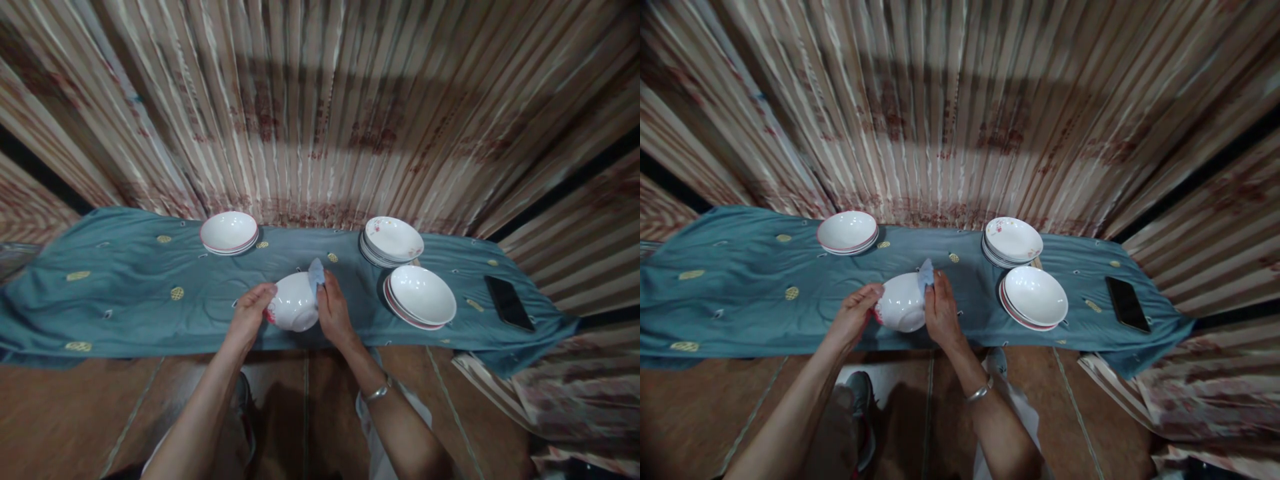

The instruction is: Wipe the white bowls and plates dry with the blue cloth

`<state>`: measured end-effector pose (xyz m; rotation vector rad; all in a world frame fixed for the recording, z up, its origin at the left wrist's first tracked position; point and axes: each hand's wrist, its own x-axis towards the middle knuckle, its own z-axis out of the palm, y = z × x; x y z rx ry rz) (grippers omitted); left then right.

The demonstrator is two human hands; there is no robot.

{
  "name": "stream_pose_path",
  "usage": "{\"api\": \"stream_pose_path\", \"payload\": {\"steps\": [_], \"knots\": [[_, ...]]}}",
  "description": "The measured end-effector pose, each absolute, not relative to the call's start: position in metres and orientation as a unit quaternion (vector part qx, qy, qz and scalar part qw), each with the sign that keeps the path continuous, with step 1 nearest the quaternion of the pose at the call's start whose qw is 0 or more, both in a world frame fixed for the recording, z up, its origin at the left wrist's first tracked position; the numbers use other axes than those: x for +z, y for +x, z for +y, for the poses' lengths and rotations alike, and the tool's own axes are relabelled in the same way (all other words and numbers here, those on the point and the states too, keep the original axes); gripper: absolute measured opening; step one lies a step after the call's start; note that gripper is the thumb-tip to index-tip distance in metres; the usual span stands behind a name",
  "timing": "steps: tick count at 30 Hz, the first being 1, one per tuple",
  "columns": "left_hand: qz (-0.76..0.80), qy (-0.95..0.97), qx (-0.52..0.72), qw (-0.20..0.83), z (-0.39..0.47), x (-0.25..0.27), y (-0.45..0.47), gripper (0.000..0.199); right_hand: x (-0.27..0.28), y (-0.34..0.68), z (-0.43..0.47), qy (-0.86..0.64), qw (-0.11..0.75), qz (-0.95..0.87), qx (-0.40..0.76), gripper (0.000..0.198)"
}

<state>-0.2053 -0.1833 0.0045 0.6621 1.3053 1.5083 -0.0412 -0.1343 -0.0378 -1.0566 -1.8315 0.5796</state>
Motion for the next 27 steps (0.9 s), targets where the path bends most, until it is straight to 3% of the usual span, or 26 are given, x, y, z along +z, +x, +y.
{"api": "stream_pose_path", "payload": {"steps": [17, 27], "knots": [[0.479, 0.183, 0.659, 0.551, -0.191, 0.001, -0.196, 0.038, -0.027, -0.035, -0.136, -0.392, 0.446, -0.767, 0.243, 0.045], [0.403, 0.070, 0.705, 0.580, -0.183, -0.012, -0.194, 0.007, -0.040, -0.033, -0.122, -0.457, 0.487, -0.656, 0.351, 0.052]]}}
